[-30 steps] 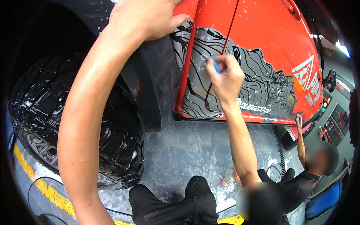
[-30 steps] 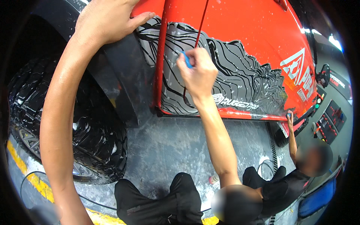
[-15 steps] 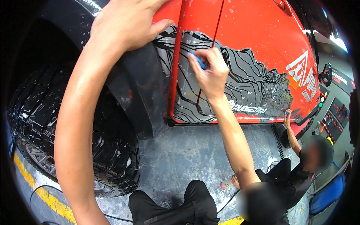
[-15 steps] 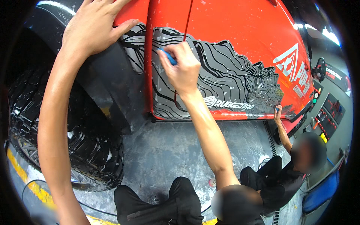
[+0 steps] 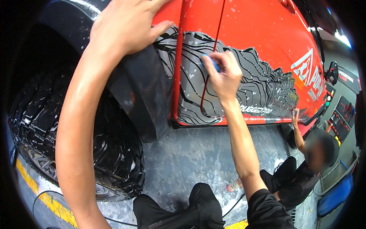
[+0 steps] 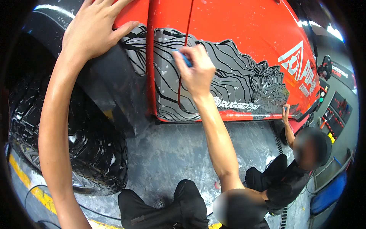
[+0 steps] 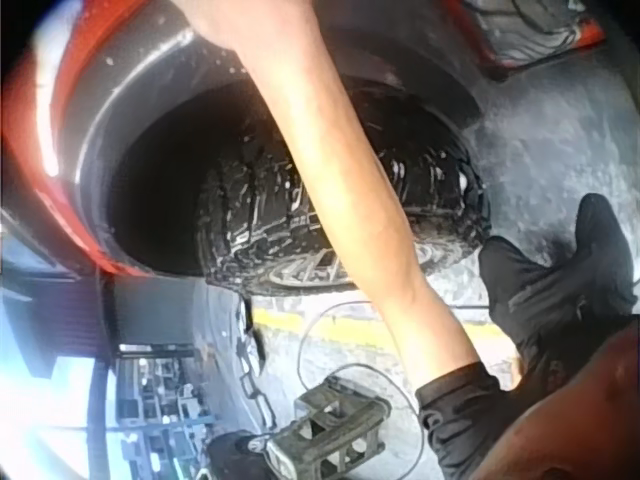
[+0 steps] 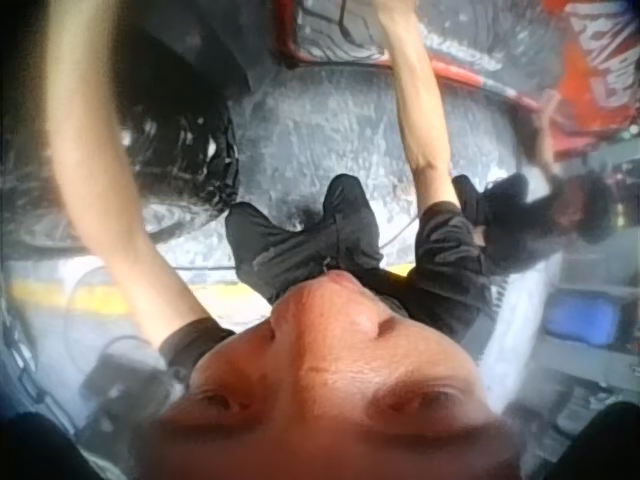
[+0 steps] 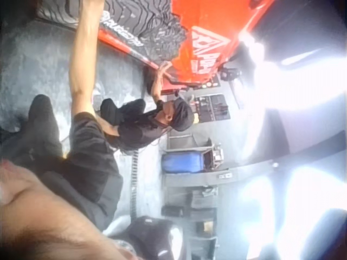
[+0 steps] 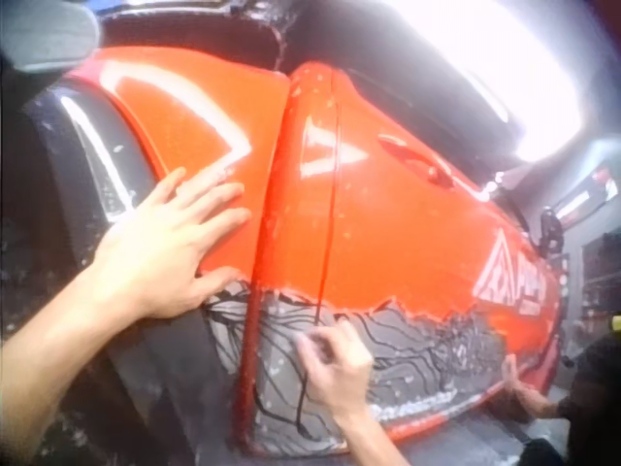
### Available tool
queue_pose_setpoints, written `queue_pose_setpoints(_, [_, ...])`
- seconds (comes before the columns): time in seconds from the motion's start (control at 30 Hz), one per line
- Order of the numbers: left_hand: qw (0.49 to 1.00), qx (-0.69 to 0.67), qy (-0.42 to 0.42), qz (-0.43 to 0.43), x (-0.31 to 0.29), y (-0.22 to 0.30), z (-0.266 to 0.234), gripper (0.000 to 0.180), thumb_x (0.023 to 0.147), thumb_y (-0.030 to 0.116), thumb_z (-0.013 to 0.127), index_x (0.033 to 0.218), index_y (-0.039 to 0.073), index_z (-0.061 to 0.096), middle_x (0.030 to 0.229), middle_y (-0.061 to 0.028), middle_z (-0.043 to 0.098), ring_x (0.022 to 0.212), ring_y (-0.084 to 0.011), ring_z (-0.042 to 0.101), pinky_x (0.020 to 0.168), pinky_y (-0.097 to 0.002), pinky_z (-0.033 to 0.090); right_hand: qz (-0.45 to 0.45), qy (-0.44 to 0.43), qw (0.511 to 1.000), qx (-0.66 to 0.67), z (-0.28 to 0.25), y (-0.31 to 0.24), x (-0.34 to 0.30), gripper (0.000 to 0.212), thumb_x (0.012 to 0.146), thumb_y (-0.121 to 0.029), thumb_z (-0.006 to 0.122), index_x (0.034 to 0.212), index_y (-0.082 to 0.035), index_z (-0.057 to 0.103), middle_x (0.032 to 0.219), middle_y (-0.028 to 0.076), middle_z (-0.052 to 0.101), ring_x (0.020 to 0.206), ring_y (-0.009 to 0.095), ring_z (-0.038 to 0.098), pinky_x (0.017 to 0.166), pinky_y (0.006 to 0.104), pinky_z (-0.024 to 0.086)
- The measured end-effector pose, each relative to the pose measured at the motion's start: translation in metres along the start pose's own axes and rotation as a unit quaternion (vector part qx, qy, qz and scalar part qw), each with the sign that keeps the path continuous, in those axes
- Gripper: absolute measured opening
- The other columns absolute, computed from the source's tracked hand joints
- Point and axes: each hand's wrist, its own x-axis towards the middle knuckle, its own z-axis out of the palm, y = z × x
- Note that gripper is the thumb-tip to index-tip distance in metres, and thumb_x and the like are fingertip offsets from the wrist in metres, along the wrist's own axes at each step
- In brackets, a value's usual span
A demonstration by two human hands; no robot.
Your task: The person applies a large black and grey patterned vinyl wrap to the side of a red vehicle. They use a blue squeegee to smooth the material and a spray bottle to apply liquid, working carefully around the vehicle's contours and wheel arch.
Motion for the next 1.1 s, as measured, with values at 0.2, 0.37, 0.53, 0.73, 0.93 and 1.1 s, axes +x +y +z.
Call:
queue_pose_setpoints(0.2, [0.997, 0.021, -0.064, -0.034, -0.001, 0.011, -0.018, 0.072, 0.104, 0.052, 0.066, 0.161, 0.010, 0.054, 0.174, -0.0126, 0.044, 0.167, -0.0258, 0.032, 0.140, -0.0486, 0.020, 0.011, 0.011, 1.000, -0.005, 0.002, 0.007, -0.007, 0.019, 0.092, -0.020, 0.090, 0.096, -0.008, 0.076, 0.086, 0.008, 0.069, 0.071, 0.024, 0.071, 0.063, 0.0363, 0.056])
queue_pose_setpoints(0.37, [0.997, 0.031, -0.055, -0.035, 0.001, 0.013, -0.017, 0.071, 0.104, 0.052, 0.066, 0.160, 0.009, 0.055, 0.174, -0.0130, 0.044, 0.167, -0.0267, 0.032, 0.139, -0.0499, 0.021, -0.042, 0.001, 0.999, 0.012, 0.022, -0.003, 0.010, 0.017, 0.094, -0.019, 0.088, 0.097, -0.009, 0.075, 0.090, 0.009, 0.070, 0.073, 0.029, 0.071, 0.063, 0.0387, 0.057])
queue_pose_setpoints(0.53, [0.999, 0.031, -0.039, -0.022, 0.000, 0.008, -0.009, 0.070, 0.104, 0.051, 0.067, 0.159, 0.010, 0.056, 0.173, -0.0132, 0.045, 0.167, -0.0273, 0.031, 0.139, -0.0500, 0.022, 0.065, 0.023, 0.998, 0.009, -0.015, 0.020, -0.030, 0.019, 0.093, -0.015, 0.089, 0.097, -0.004, 0.074, 0.087, 0.010, 0.068, 0.071, 0.022, 0.068, 0.062, 0.0358, 0.054])
queue_pose_setpoints(0.73, [0.999, -0.019, -0.035, -0.020, -0.002, 0.011, -0.017, 0.069, 0.102, 0.049, 0.069, 0.157, 0.008, 0.059, 0.171, -0.0137, 0.047, 0.167, -0.0283, 0.031, 0.138, -0.0505, 0.024, -0.014, -0.009, 1.000, 0.021, 0.008, -0.013, -0.004, 0.017, 0.093, -0.015, 0.088, 0.098, -0.006, 0.074, 0.088, 0.009, 0.069, 0.071, 0.024, 0.071, 0.062, 0.0373, 0.056])
queue_pose_setpoints(0.93, [1.000, -0.005, 0.025, 0.018, -0.003, -0.011, 0.009, 0.069, 0.101, 0.047, 0.070, 0.156, 0.007, 0.060, 0.171, -0.0135, 0.049, 0.167, -0.0287, 0.030, 0.138, -0.0497, 0.024, -0.041, -0.040, 0.998, 0.001, 0.035, -0.029, 0.001, 0.016, 0.094, -0.015, 0.086, 0.099, -0.007, 0.073, 0.092, 0.009, 0.068, 0.072, 0.030, 0.072, 0.061, 0.0406, 0.057])
queue_pose_setpoints(1.1, [0.999, -0.013, 0.036, 0.011, -0.002, -0.008, 0.015, 0.070, 0.100, 0.046, 0.070, 0.157, 0.006, 0.059, 0.172, -0.0130, 0.047, 0.167, -0.0288, 0.030, 0.138, -0.0492, 0.023, -0.070, -0.065, 0.995, -0.032, 0.029, -0.027, -0.014, 0.017, 0.092, -0.012, 0.086, 0.095, -0.007, 0.070, 0.090, 0.010, 0.065, 0.067, 0.031, 0.069, 0.058, 0.0435, 0.057])
